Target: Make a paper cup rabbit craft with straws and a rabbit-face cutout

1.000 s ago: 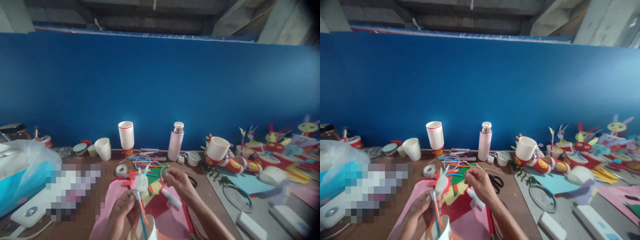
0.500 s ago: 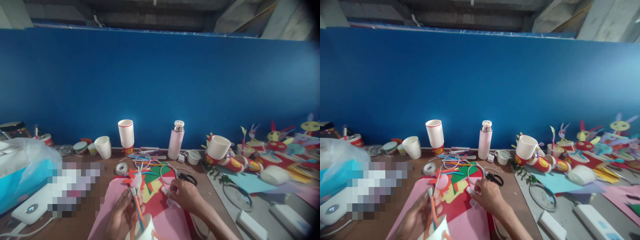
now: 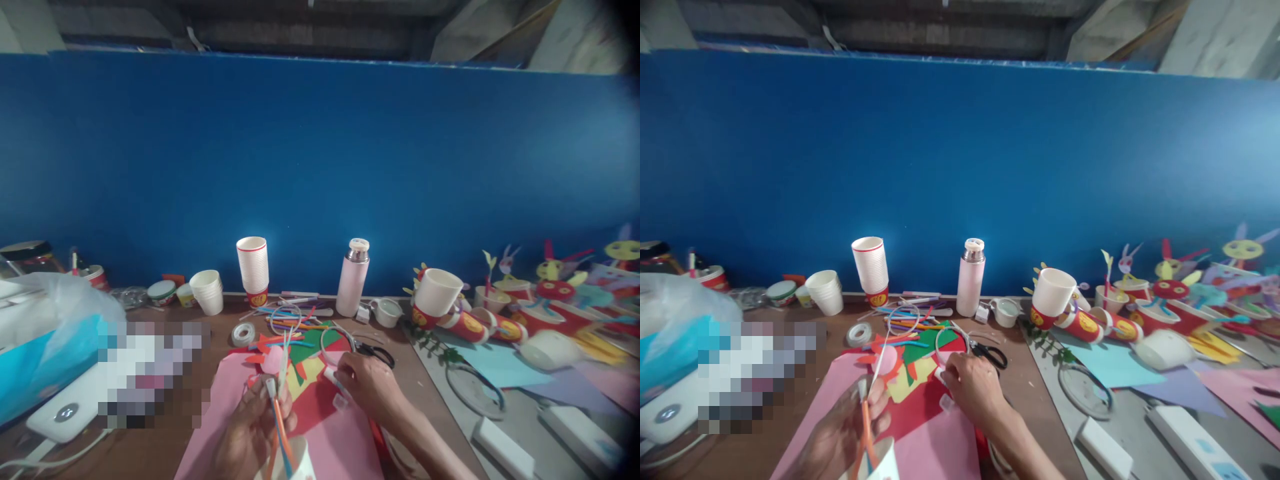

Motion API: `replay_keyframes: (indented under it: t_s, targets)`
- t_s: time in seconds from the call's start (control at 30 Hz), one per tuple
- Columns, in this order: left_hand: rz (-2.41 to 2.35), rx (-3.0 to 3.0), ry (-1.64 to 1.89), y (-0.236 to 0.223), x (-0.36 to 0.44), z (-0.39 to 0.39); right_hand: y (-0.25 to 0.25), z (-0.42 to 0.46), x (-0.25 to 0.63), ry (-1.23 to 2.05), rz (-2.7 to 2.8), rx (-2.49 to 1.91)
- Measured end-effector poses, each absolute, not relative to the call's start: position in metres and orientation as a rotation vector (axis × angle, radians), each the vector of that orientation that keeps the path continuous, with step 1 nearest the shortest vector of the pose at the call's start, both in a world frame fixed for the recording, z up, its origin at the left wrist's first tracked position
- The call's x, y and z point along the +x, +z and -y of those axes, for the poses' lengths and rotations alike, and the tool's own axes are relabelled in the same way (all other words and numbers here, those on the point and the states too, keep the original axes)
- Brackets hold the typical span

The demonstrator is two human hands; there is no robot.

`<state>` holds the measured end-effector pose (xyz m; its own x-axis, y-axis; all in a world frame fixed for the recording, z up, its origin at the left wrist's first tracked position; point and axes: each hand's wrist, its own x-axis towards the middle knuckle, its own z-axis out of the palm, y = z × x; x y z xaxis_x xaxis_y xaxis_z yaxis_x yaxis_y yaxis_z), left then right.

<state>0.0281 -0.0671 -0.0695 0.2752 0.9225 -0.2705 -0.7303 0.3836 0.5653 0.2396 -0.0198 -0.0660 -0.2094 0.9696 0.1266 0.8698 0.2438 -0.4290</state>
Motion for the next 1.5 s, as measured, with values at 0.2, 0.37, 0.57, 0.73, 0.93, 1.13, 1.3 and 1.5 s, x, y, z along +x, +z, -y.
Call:
replay_keyframes:
  t_s: [0.2, 0.37, 0.57, 0.73, 0.93, 1.13, 1.3, 1.5]
  targets:
    - [-0.533, 0.411, 1.21, -0.076, 0.04, 0.073, -0.05, 0.036, 0.214, 1.118, 1.823, -1.139]
    - [-0.567, 0.361, 1.152, -0.076, 0.049, 0.076, -0.053, 0.044, 0.195, 1.7, 1.524, -0.681]
    - [-0.61, 0.381, 1.148, -0.076, 0.051, 0.077, -0.052, 0.046, 0.192, 1.789, 1.337, -0.653]
    - [-0.614, 0.456, 1.095, -0.078, 0.053, 0.075, -0.056, 0.044, 0.194, 1.813, 1.312, -0.672]
    - [-0.64, 0.502, 1.109, -0.082, 0.052, 0.068, -0.059, 0.039, 0.194, 1.68, 1.292, -0.773]
    - [-0.791, 0.557, 1.2, -0.085, 0.051, 0.062, -0.059, 0.032, 0.201, 1.48, 1.344, -1.015]
    - [-0.852, 0.538, 1.219, -0.083, 0.051, 0.063, -0.055, 0.032, 0.207, 1.476, 1.527, -0.967]
    - [-0.842, 0.514, 1.186, -0.077, 0.052, 0.065, -0.06, 0.032, 0.206, 1.427, 1.586, -1.078]
